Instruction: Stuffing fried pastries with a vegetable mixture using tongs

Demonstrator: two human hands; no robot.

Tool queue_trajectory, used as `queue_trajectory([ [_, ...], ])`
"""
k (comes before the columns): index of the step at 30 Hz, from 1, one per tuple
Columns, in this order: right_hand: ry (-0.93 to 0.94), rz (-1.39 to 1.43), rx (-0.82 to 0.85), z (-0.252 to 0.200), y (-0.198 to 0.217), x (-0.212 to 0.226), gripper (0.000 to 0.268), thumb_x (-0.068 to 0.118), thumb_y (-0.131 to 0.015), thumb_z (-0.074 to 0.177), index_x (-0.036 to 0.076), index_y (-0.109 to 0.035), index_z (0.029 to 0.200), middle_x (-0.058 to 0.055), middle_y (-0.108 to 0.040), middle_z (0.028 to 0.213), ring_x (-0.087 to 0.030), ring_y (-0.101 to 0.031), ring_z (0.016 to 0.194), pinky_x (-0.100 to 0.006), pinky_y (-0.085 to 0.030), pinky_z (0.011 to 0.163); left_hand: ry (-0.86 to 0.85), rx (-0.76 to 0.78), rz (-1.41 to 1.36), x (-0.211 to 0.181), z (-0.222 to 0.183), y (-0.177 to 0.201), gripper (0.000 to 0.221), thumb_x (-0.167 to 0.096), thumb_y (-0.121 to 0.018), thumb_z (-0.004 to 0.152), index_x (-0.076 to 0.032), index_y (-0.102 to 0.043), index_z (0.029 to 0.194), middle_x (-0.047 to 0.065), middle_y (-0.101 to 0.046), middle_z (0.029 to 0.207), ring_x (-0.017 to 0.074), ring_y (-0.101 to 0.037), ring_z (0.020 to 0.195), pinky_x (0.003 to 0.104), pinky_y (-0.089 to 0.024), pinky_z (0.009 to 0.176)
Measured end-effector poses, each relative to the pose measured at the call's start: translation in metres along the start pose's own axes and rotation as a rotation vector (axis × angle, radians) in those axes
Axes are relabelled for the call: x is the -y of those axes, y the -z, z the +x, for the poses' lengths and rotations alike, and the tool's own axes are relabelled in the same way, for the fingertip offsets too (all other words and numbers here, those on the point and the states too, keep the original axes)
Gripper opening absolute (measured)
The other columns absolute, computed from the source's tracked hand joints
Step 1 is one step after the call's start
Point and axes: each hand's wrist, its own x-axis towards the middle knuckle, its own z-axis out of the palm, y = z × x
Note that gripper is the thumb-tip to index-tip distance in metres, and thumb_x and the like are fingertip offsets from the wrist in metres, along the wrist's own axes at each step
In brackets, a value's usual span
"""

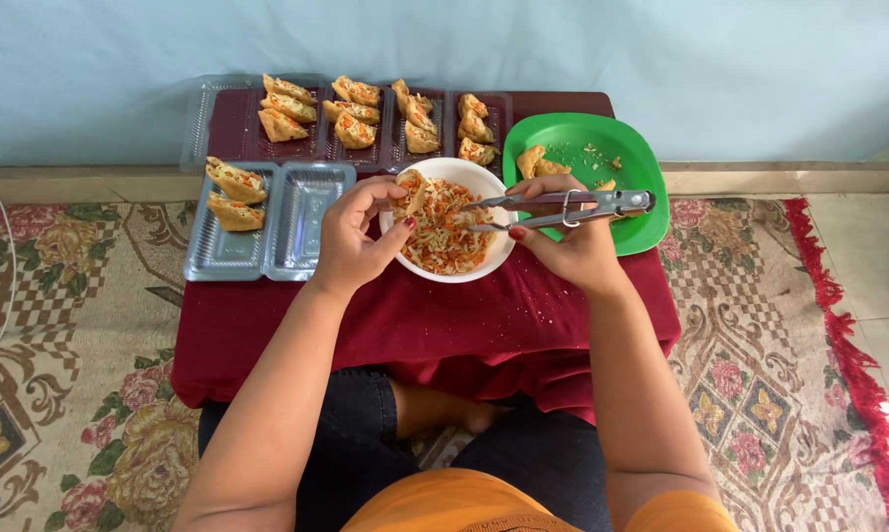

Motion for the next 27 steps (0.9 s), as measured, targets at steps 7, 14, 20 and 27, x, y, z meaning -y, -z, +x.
queue_trajectory([
  [7,-0.074,-0.008,0.172,0.004,-0.021,0.016,0.037,-0.002,-0.080,0.087,-0.001,-0.056,0.115,-0.023,-0.066,0.120,-0.028,-0.073,0.099,-0.038,-0.063,0.083,0.010,0.042,0.050,-0.003,0.014,0.001,0.034,-0.011,-0.084,0.083,0.002,-0.071,0.111,0.026,-0.066,0.119,0.0268,-0.068,0.101,0.039,-0.057,0.091],
  [14,-0.066,-0.025,0.124,0.004,-0.026,-0.016,0.032,-0.001,-0.081,0.086,-0.002,-0.062,0.111,-0.021,-0.070,0.113,-0.024,-0.074,0.094,-0.036,-0.063,0.081,-0.049,0.079,0.142,0.001,0.023,0.003,0.029,-0.011,-0.083,0.087,0.002,-0.072,0.111,0.026,-0.068,0.114,0.0329,-0.072,0.097,0.041,-0.059,0.085],
  [20,0.089,-0.011,0.043,0.025,-0.005,-0.020,0.031,0.000,-0.085,0.084,-0.003,-0.063,0.106,-0.026,-0.073,0.107,-0.030,-0.075,0.093,-0.038,-0.063,0.081,-0.057,0.102,0.121,-0.011,0.038,0.002,0.038,-0.005,-0.079,0.089,0.004,-0.064,0.123,0.028,-0.067,0.113,0.0387,-0.070,0.097,0.046,-0.058,0.084],
  [27,0.104,0.241,-0.129,0.060,0.023,0.011,0.040,0.003,-0.077,0.090,-0.003,-0.043,0.111,-0.035,-0.063,0.115,-0.037,-0.075,0.099,-0.040,-0.067,0.084,-0.019,0.221,0.062,-0.009,0.058,0.000,0.051,-0.007,-0.079,0.087,-0.003,-0.058,0.133,0.023,-0.068,0.114,0.0404,-0.069,0.104,0.063,-0.043,0.108],
])
